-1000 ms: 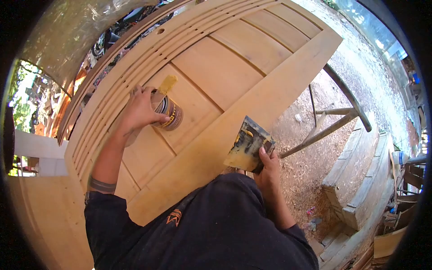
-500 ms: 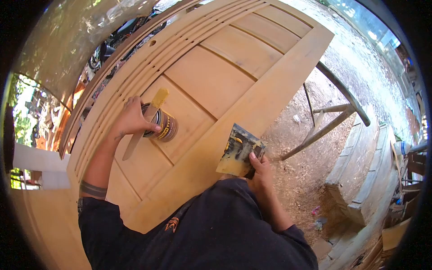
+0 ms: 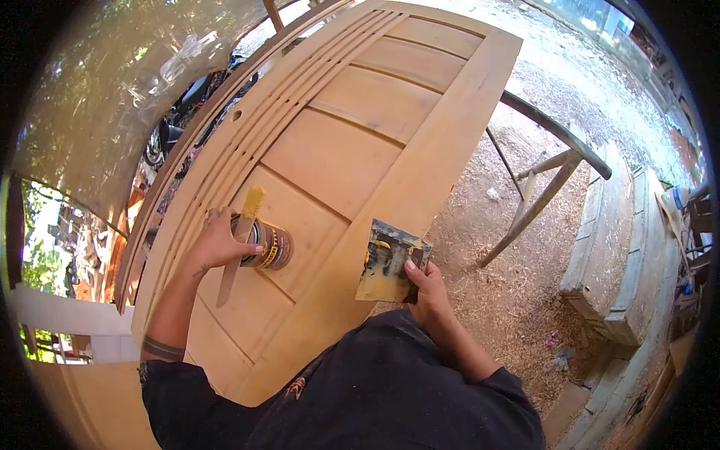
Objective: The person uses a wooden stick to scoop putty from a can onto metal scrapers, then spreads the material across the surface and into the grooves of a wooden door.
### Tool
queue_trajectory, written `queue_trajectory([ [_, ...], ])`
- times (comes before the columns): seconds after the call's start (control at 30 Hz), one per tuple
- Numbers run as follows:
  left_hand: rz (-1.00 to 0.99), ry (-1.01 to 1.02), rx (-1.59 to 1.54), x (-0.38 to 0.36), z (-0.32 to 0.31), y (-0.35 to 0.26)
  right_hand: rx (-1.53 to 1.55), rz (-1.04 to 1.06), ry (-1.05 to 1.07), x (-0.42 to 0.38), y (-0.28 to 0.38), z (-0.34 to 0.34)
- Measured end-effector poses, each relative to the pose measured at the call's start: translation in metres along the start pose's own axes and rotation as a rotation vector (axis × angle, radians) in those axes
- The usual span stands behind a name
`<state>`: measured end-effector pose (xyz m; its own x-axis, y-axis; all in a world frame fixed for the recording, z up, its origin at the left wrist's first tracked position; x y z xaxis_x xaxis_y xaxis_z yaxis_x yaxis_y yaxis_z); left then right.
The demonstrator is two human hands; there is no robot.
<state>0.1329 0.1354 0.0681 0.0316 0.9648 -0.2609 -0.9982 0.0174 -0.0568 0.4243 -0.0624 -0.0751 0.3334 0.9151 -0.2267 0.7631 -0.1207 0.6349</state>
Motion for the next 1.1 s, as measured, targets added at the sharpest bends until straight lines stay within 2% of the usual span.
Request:
queue_trajectory([
  [0.13, -0.087, 0.081, -0.138, 0.0, 0.009, -0.002, -0.002, 0.04, -0.035, -0.001, 0.005, -0.001],
  [0.23, -0.118, 0.02, -0.146, 0.009, 0.01, 0.006, -0.012, 0.023, -0.04, -0.003, 0.005, 0.001],
  [0.33, -0.113, 0.125, -0.175, -0.005, 0.012, -0.009, -0.015, 0.016, -0.041, -0.003, 0.004, 0.002],
  [0.43, -0.113, 0.016, -0.041, -0.007, 0.003, -0.006, -0.014, 0.009, -0.03, -0.002, 0.005, 0.002],
  [0.53, -0.129, 0.053, -0.057, -0.008, 0.006, -0.007, -0.017, 0.001, -0.035, -0.004, 0.005, -0.003],
  [0.63, -0.126, 0.061, 0.06, -0.012, 0.009, -0.016, -0.024, 0.0, -0.027, -0.004, 0.007, -0.005],
  [0.73, -0.105, -0.055, 0.107, -0.016, 0.009, -0.019, -0.033, -0.01, -0.029, -0.007, 0.008, -0.009],
  [0.83, -0.096, -0.066, 0.173, -0.014, 0.004, -0.018, -0.031, -0.013, -0.028, -0.008, 0.008, -0.008],
  [0.93, -0.153, -0.099, 0.109, -0.014, 0.008, -0.012, -0.047, 0.004, -0.011, -0.01, 0.01, -0.005],
  [1.1, -0.116, -0.069, -0.037, -0.015, 0.018, -0.004, -0.095, -0.004, -0.054, -0.015, 0.012, -0.003],
])
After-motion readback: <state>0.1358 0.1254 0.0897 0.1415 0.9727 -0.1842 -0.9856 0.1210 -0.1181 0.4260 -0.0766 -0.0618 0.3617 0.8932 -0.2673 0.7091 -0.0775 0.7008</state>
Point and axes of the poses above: each hand's wrist, its own x-axis towards the middle knuckle, its own z-axis out of the back of the hand, y = z × x, the point moved 7 cm from there along x, towards the middle knuckle, and after that the axes turned 12 degrees about z, right-handed, at the moved point
